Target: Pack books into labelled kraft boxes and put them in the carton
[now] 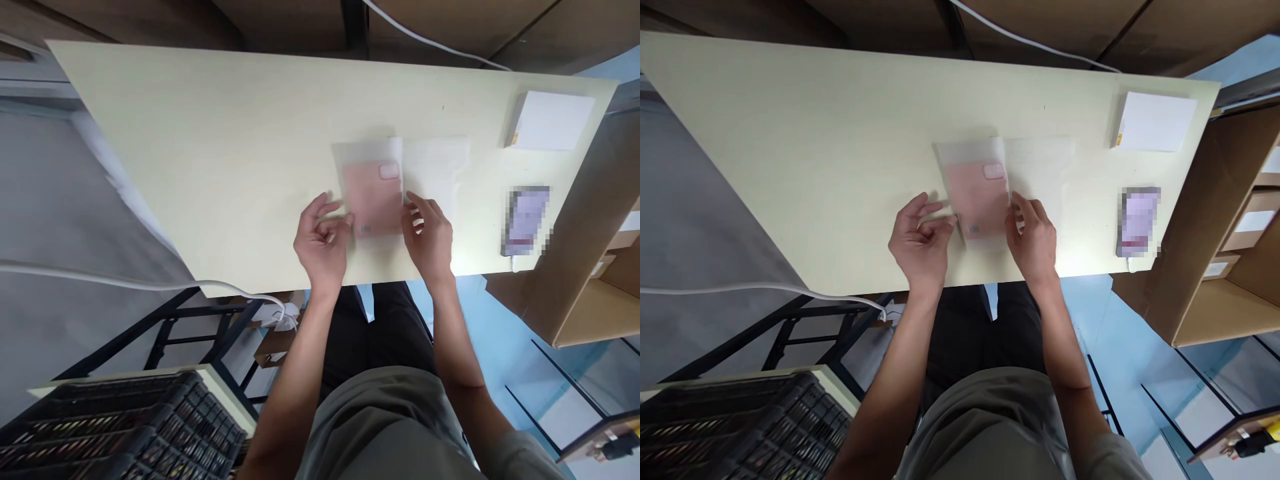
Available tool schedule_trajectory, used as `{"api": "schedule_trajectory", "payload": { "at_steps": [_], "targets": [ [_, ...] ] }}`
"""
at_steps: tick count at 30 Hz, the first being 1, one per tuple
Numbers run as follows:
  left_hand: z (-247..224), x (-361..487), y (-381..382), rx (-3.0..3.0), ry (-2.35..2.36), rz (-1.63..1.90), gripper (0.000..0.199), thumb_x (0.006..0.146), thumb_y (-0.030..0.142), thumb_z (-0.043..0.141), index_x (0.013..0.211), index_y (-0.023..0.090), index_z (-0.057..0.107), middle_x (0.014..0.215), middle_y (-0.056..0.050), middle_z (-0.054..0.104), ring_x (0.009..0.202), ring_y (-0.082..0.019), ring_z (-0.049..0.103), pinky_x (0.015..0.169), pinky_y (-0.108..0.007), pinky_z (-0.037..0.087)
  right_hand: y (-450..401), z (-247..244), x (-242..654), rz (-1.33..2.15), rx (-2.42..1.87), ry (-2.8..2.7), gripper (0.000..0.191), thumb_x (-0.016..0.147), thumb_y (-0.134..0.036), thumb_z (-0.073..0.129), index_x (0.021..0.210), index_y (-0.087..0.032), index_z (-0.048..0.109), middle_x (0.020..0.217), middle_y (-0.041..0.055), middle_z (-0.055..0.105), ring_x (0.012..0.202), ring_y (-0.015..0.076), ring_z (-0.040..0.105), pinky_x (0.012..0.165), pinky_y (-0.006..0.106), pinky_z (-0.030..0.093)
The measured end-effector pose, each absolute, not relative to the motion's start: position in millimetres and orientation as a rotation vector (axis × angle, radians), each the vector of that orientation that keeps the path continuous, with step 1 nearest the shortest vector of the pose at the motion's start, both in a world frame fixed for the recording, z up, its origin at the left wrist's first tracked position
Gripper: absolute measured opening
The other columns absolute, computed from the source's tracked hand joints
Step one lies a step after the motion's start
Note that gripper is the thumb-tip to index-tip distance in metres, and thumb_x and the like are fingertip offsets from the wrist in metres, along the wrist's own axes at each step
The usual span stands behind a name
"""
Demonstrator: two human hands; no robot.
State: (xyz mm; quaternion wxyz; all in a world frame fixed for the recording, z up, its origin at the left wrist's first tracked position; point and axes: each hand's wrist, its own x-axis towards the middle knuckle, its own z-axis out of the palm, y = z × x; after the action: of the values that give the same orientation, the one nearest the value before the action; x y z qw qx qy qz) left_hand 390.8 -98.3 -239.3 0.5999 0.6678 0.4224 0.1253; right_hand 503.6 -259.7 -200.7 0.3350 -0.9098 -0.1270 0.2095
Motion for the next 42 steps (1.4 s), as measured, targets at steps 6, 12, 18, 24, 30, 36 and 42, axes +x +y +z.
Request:
{"api": "schedule_trajectory", "payload": {
  "at_steps": [6,12,18,24,30,36,42],
  "targets": [
    [-239,392,-98,1.516,1.016,0.210,0.040,0.103,0.032,0.075,0.143,0.029,0.071,0.141,-0.008,0.076,0.116,-0.022,0.082,0.108,-0.040,0.069,-259,-208,491,0.530,-2.372,-0.274,0.039,0.112,-0.022,0.057,0.146,-0.030,0.075,0.119,0.0085,0.074,0.087,0.0168,0.075,0.073,0.033,0.070],
    [-233,409,-102,1.315,0.983,0.165,0.040,0.098,0.044,0.086,0.133,0.027,0.078,0.120,-0.008,0.083,0.116,-0.025,0.080,0.101,-0.039,0.069,-259,-217,489,0.541,-2.360,-0.260,0.039,0.112,-0.022,0.058,0.145,-0.031,0.076,0.118,0.0079,0.072,0.084,0.0165,0.073,0.076,0.035,0.069],
    [-193,426,-128,1.425,0.868,0.180,0.043,0.103,0.053,0.082,0.135,0.026,0.075,0.128,-0.009,0.081,0.116,-0.025,0.080,0.093,-0.036,0.068,-269,-213,494,0.577,-2.287,-0.249,0.037,0.114,-0.029,0.060,0.146,-0.031,0.078,0.112,0.0071,0.074,0.084,0.0177,0.073,0.080,0.037,0.069],
    [-183,452,-170,1.456,0.688,0.099,0.040,0.107,0.053,0.076,0.139,0.030,0.071,0.141,-0.010,0.075,0.121,-0.024,0.078,0.100,-0.040,0.069,-290,-177,507,0.480,-2.123,-0.058,0.037,0.117,-0.051,0.058,0.139,-0.030,0.078,0.120,0.0079,0.080,0.100,0.0216,0.080,0.083,0.037,0.071],
    [-204,458,-180,1.633,0.642,0.061,0.032,0.111,0.048,0.070,0.138,0.032,0.070,0.152,-0.010,0.069,0.149,-0.030,0.063,0.123,-0.052,0.057,-322,-203,523,0.337,-2.326,-0.094,0.033,0.114,-0.042,0.061,0.141,-0.032,0.077,0.119,0.0078,0.077,0.098,0.0221,0.077,0.084,0.040,0.071],
    [-228,449,-170,1.488,0.819,0.029,0.043,0.109,0.052,0.072,0.145,0.031,0.064,0.153,-0.011,0.070,0.138,-0.027,0.072,0.117,-0.047,0.062,-328,-234,522,0.231,-2.483,-0.126,0.038,0.113,-0.026,0.057,0.143,-0.032,0.078,0.116,0.0079,0.070,0.091,0.0194,0.073,0.088,0.041,0.069],
    [-230,465,-170,1.375,0.813,0.032,0.043,0.103,0.057,0.078,0.133,0.027,0.072,0.135,-0.010,0.079,0.124,-0.027,0.077,0.102,-0.041,0.066,-319,-225,519,0.273,-2.419,-0.099,0.036,0.114,-0.029,0.058,0.143,-0.030,0.079,0.116,0.0087,0.071,0.091,0.0198,0.072,0.089,0.042,0.069]
  ]
}}
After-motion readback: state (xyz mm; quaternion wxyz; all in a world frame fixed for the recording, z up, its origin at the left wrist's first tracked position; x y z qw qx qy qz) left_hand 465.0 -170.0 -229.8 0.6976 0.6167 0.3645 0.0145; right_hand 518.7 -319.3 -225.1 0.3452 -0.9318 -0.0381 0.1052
